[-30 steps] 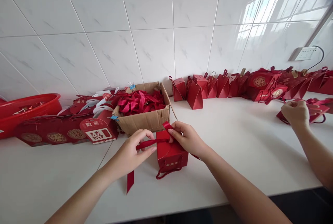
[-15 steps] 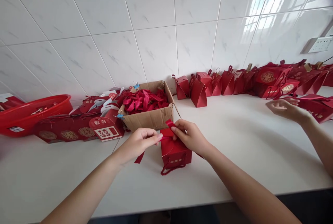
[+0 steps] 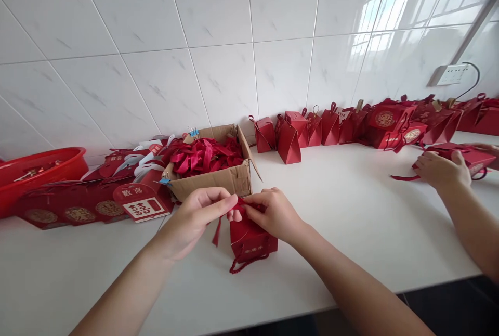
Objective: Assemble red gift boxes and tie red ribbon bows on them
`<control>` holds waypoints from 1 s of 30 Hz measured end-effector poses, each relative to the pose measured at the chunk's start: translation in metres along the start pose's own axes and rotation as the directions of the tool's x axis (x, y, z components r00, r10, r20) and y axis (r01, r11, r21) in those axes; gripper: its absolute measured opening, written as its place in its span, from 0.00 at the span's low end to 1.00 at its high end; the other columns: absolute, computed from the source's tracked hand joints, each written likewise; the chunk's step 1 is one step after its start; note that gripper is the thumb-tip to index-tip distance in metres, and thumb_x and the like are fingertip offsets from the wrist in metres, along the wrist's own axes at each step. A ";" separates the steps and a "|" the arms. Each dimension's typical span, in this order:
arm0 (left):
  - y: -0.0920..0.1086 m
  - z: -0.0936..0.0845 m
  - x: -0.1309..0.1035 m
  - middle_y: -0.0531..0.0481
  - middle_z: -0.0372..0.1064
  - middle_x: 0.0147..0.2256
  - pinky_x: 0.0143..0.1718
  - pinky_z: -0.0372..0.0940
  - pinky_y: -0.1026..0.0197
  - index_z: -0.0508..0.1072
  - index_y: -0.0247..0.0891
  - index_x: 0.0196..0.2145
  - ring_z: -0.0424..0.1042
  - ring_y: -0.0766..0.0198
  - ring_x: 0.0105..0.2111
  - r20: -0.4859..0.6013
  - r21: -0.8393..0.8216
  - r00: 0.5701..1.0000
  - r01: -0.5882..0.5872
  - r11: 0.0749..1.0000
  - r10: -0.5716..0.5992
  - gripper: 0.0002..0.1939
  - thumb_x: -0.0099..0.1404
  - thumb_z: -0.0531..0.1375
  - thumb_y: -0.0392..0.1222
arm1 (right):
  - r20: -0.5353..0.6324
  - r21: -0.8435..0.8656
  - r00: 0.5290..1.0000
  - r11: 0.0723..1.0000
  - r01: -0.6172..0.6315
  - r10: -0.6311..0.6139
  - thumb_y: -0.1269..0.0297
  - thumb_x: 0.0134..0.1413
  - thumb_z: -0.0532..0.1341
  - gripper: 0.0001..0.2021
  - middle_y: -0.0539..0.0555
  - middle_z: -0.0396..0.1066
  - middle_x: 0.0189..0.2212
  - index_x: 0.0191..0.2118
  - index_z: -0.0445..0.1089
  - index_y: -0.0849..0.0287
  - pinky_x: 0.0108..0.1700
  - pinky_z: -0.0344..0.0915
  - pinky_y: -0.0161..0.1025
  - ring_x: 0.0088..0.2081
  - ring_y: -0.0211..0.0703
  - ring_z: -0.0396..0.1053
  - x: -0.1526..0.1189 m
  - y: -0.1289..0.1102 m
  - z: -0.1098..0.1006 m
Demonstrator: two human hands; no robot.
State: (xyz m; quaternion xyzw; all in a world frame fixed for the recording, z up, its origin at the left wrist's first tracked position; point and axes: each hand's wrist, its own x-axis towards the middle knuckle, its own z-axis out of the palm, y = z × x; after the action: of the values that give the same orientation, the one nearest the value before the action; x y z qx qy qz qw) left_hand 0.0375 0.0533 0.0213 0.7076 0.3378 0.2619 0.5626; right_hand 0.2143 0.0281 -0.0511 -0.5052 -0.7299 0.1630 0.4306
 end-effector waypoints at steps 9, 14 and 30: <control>0.005 0.001 -0.013 0.51 0.70 0.25 0.31 0.62 0.64 0.71 0.39 0.21 0.65 0.63 0.29 -0.050 -0.019 0.998 -0.049 0.999 0.048 0.15 0.60 0.62 0.51 | 0.000 0.078 0.997 0.994 -0.071 0.072 0.67 0.56 0.56 0.10 0.48 0.68 0.21 0.31 0.75 0.56 0.28 0.55 0.34 0.22 0.35 0.56 0.000 -0.001 0.000; 0.000 0.004 -0.016 0.49 0.76 0.31 0.44 0.66 0.58 0.79 0.40 0.28 0.72 0.58 0.38 -0.065 -0.079 0.996 -0.061 0.995 0.056 0.11 0.58 0.64 0.49 | 0.007 0.084 1.000 0.996 -0.025 0.024 0.66 0.57 0.54 0.10 0.48 0.68 0.20 0.33 0.74 0.57 0.27 0.55 0.34 0.22 0.35 0.57 -0.002 -0.002 -0.002; -0.020 0.002 -0.010 0.49 0.79 0.38 0.52 0.65 0.53 0.81 0.46 0.35 0.73 0.52 0.47 -0.160 -0.127 0.986 -0.059 0.990 0.038 0.11 0.56 0.66 0.51 | 0.002 -0.084 0.989 0.986 0.148 -0.148 0.70 0.57 0.53 0.12 0.47 0.58 0.18 0.22 0.58 0.57 0.30 0.52 0.33 0.23 0.35 0.55 -0.002 -0.004 -0.005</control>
State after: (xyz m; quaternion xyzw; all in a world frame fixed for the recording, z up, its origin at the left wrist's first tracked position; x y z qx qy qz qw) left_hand 0.0287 0.0470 0.0016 0.6541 0.3460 0.3522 0.5730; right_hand 0.2160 0.0239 -0.0469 -0.4677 -0.7706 0.0988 0.4216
